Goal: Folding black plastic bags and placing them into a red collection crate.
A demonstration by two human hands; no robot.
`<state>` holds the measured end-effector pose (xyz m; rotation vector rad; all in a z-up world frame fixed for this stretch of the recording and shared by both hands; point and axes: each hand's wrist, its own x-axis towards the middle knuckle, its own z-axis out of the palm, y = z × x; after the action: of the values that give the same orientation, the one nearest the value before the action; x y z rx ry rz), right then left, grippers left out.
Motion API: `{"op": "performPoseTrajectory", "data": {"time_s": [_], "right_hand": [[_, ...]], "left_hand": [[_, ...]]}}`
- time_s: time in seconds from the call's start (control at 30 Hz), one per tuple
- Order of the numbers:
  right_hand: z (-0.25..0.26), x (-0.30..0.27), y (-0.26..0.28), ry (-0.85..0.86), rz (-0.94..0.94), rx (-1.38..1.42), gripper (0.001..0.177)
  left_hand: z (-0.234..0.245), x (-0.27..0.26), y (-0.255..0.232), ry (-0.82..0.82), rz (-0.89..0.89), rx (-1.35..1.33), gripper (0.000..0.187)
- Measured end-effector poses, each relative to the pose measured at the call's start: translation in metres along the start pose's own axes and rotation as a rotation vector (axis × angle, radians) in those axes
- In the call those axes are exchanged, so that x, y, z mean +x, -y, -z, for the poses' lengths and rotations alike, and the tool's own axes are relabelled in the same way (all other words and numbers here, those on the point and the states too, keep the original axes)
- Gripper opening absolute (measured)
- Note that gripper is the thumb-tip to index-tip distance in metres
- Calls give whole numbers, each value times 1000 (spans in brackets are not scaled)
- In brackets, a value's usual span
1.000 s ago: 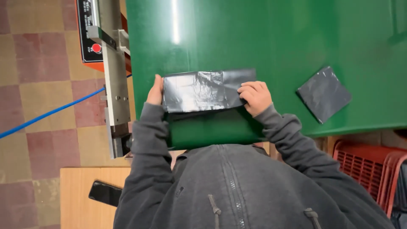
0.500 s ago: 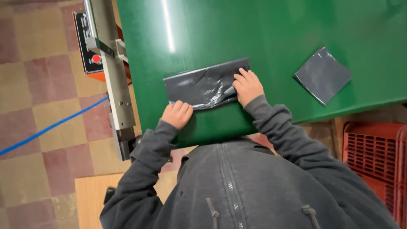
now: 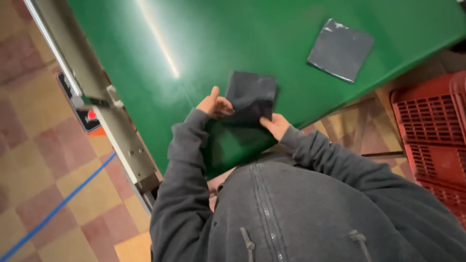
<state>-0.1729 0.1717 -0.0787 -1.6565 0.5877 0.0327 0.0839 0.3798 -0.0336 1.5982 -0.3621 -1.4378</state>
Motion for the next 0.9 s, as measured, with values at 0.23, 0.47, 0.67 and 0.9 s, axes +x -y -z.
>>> {"op": "performPoseTrajectory", "data": {"time_s": [0.23, 0.47, 0.67, 0.9], "right_hand": [[-1, 70, -5, -112, -463, 636, 44], [27, 22, 18, -353, -111, 303, 41], [139, -1, 58, -595, 184, 89, 35], [286, 38, 66, -742, 264, -230, 38]], "left_hand": [[-60, -18, -45, -595, 67, 771, 73], [-109, -19, -65, -949, -781, 1172, 34], [-177, 18, -143, -747, -789, 870, 33], [-234, 142, -236, -643, -408, 769, 50]]}}
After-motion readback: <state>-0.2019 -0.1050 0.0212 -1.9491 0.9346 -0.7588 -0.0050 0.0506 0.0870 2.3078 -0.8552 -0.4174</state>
